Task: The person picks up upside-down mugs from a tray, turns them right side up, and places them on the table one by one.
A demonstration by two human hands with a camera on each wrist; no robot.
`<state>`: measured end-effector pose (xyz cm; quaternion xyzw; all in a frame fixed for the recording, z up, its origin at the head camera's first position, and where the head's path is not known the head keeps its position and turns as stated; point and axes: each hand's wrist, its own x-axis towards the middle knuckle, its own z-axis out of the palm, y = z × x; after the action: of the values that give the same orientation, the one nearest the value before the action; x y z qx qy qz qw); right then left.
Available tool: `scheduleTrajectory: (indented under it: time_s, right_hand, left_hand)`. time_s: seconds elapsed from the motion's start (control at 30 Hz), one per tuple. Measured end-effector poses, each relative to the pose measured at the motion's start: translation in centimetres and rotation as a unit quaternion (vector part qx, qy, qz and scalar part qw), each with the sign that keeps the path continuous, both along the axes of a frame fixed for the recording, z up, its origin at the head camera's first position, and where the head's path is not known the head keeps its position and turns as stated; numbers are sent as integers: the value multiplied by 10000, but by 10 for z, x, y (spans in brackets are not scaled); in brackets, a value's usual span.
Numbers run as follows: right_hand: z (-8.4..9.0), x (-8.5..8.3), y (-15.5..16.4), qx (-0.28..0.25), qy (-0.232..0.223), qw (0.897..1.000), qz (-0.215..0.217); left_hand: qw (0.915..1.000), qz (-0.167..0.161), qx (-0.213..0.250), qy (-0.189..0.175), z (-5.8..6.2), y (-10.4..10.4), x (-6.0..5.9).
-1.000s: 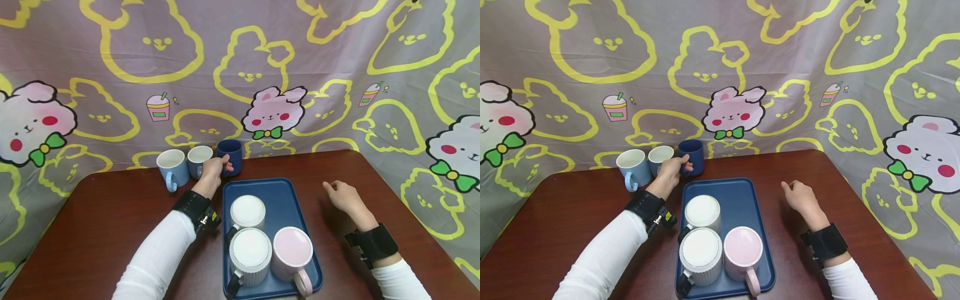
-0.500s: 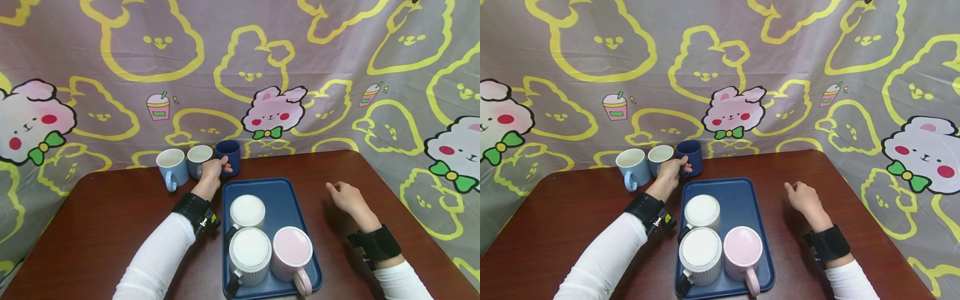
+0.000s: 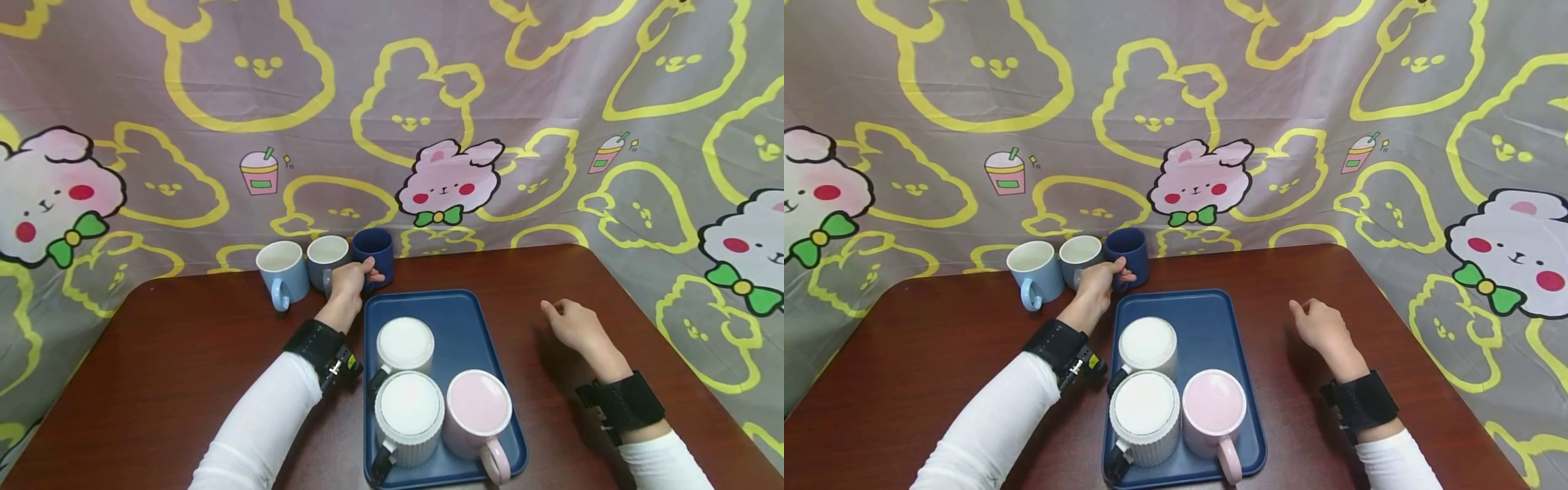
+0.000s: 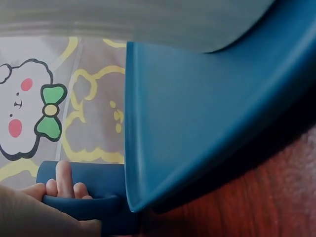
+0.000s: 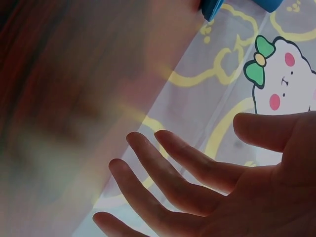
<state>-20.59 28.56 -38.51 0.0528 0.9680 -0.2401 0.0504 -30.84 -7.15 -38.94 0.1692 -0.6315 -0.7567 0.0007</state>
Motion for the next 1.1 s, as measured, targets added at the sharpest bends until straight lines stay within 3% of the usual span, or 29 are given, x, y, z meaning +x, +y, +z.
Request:
scheduleTrajectory:
  time_s: [0.23,0.5,1.1]
  right_hand:
    - [-1,3,4,25,-105,9999,2]
    - [-1,8,10,86,-166,9998,49]
    - [-2,15,21,162,-167,9997,-60]
  left_hand:
    - [9998,42,-195,10,-6,3,4]
    - [9999,53,-112,22,-10,7,4]
    - [9998,168,-71,-1,-9,8,4]
